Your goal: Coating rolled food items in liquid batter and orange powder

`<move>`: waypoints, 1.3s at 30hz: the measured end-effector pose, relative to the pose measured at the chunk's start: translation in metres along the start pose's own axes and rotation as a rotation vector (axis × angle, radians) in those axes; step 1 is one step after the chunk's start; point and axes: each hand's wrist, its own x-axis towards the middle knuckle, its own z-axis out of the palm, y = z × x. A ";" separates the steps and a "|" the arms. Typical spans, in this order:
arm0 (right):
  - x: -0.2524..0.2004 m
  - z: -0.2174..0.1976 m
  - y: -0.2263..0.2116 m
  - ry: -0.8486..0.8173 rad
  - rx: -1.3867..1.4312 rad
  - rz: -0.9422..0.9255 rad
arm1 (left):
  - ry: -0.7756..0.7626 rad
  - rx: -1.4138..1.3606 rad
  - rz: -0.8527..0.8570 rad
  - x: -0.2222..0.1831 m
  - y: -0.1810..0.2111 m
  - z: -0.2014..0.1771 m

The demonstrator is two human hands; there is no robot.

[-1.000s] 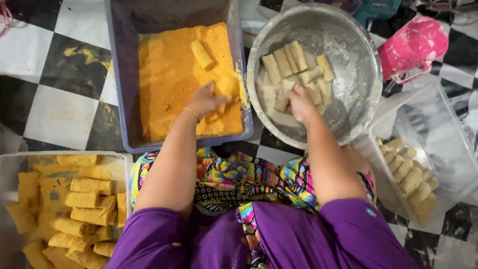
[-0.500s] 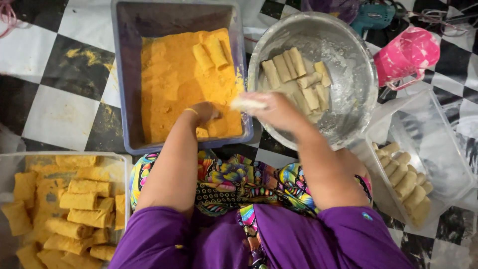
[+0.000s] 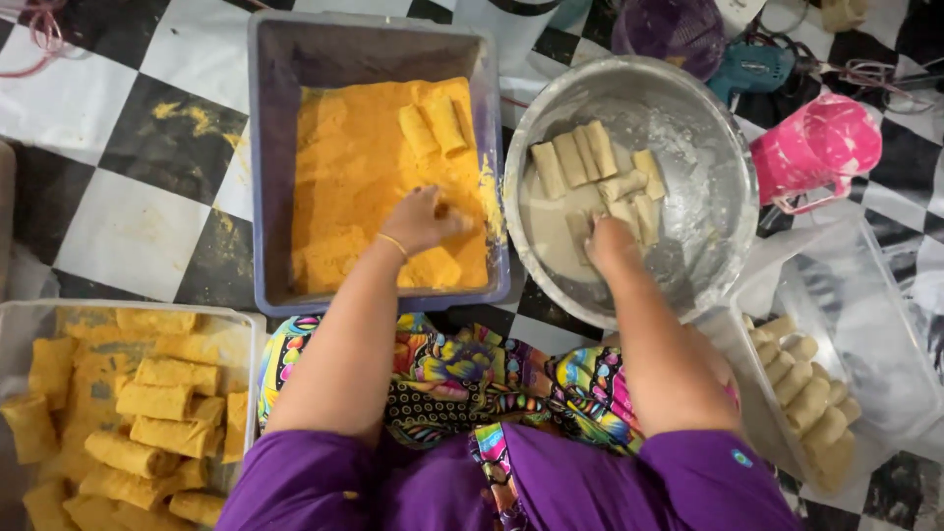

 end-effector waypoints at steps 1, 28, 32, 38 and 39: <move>-0.001 -0.004 -0.004 0.007 -0.005 -0.003 | 0.031 -0.208 0.060 0.006 -0.007 0.003; -0.118 -0.128 -0.067 -0.170 1.231 -0.238 | -0.147 0.326 -0.105 0.099 -0.129 0.112; -0.151 -0.117 -0.134 -0.222 0.580 -0.621 | -0.446 0.377 0.376 0.008 -0.043 0.002; -0.090 -0.090 -0.136 0.403 0.479 -0.464 | -0.515 -0.483 0.414 -0.049 0.017 -0.037; -0.042 -0.068 -0.117 0.397 0.479 -0.467 | -0.514 -0.486 0.408 -0.032 0.003 -0.006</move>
